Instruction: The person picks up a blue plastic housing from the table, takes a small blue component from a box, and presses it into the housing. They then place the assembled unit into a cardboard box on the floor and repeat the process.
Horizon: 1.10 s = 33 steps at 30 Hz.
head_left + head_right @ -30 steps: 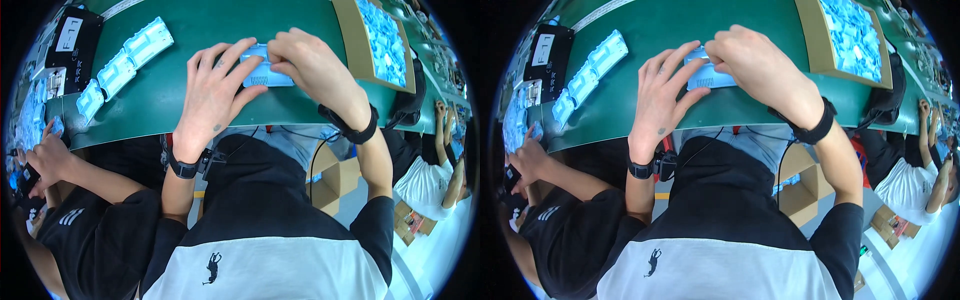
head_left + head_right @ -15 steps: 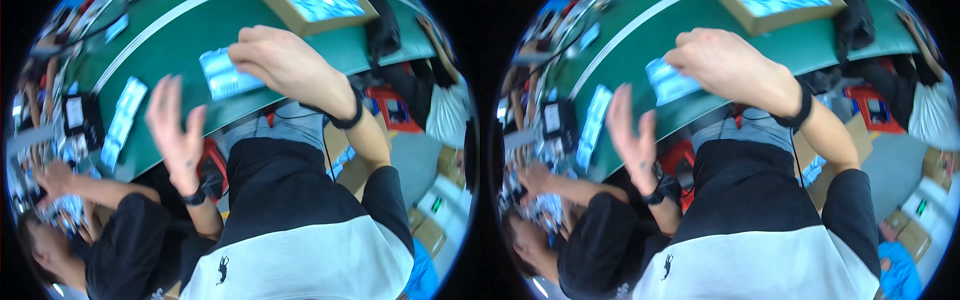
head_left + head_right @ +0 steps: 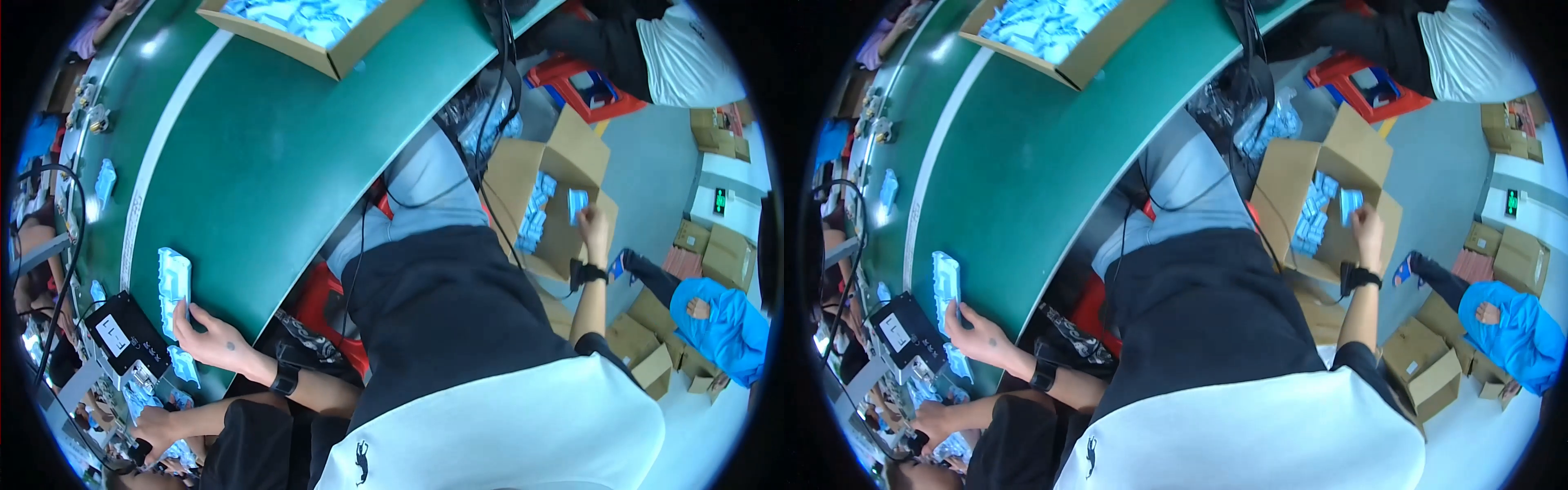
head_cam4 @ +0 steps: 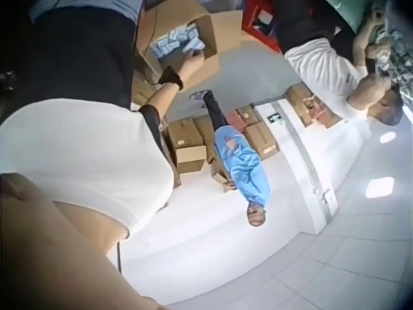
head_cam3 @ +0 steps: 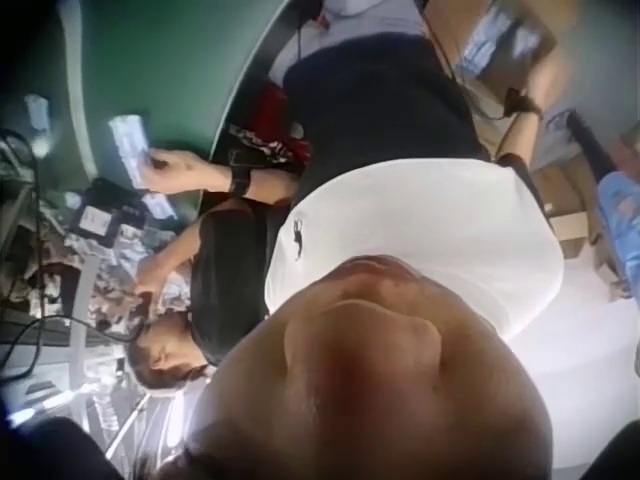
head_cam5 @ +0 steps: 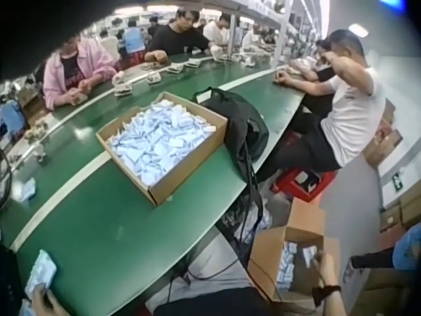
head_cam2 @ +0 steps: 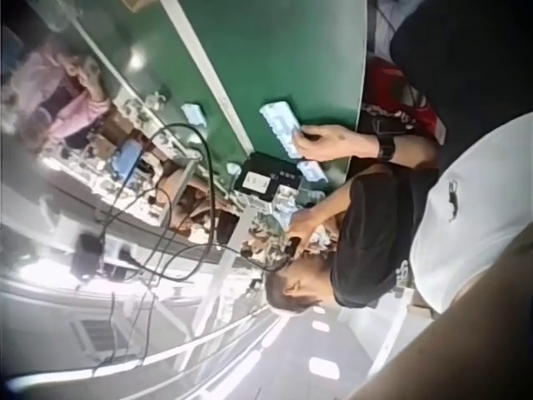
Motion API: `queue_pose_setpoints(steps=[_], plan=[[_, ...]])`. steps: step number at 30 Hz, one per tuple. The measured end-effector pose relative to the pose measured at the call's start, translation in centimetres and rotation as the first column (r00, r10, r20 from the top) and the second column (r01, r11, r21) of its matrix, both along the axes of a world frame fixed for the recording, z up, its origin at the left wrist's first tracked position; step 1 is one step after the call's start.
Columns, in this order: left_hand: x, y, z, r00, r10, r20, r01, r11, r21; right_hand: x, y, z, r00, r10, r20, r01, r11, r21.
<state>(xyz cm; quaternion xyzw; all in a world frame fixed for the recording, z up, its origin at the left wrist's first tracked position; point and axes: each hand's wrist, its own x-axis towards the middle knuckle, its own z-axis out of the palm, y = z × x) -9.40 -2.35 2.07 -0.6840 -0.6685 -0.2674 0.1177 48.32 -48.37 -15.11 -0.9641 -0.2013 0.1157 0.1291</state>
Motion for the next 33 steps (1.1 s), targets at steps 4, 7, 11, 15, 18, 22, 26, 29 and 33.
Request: queue_pose_setpoints(steps=[4,7,11,15,18,22,26,29,33], plan=[[0.4,0.7,-0.3,1.000,-0.003,0.017,0.004,0.999,-0.039,-0.8,-1.9,-6.1,0.939,0.184,0.291,-0.139,0.976,-0.170],[0.7,-0.2,0.0,0.997,0.052,-0.052,-0.053,0.998,-0.020,-3.2,9.9,1.9,0.988,0.071,0.136,-0.098,0.975,0.198],[2.6,0.3,-0.2,0.995,0.017,-0.095,-0.012,0.999,0.051,-8.2,27.0,18.2,0.918,0.336,0.211,-0.396,0.755,0.523],[4.1,-0.5,0.5,0.993,-0.118,-0.012,0.118,0.991,0.061,-12.2,39.1,26.2,0.657,0.648,0.386,-0.715,0.373,0.592],[5.9,-0.9,0.7,0.968,-0.229,0.101,0.226,0.973,0.034,-12.7,47.1,26.8,0.382,0.737,0.557,-0.920,0.246,0.306],[7.5,-1.5,0.6,0.903,-0.372,0.217,0.389,0.920,-0.042,-10.6,53.4,23.8,0.211,0.780,0.590,-0.976,0.196,0.090],[7.6,-2.7,0.6,0.868,-0.406,0.286,0.444,0.892,-0.082,-9.4,54.8,24.0,0.159,0.888,0.431,-0.986,0.168,0.018],[7.1,-2.8,0.0,0.839,-0.449,0.309,0.475,0.880,-0.011,-10.3,54.0,24.9,0.235,0.861,0.451,-0.962,0.141,0.233],[7.7,-2.1,0.6,0.794,-0.472,0.382,0.503,0.864,0.021,-13.4,51.1,28.2,0.459,0.862,0.213,-0.800,0.297,0.521]])
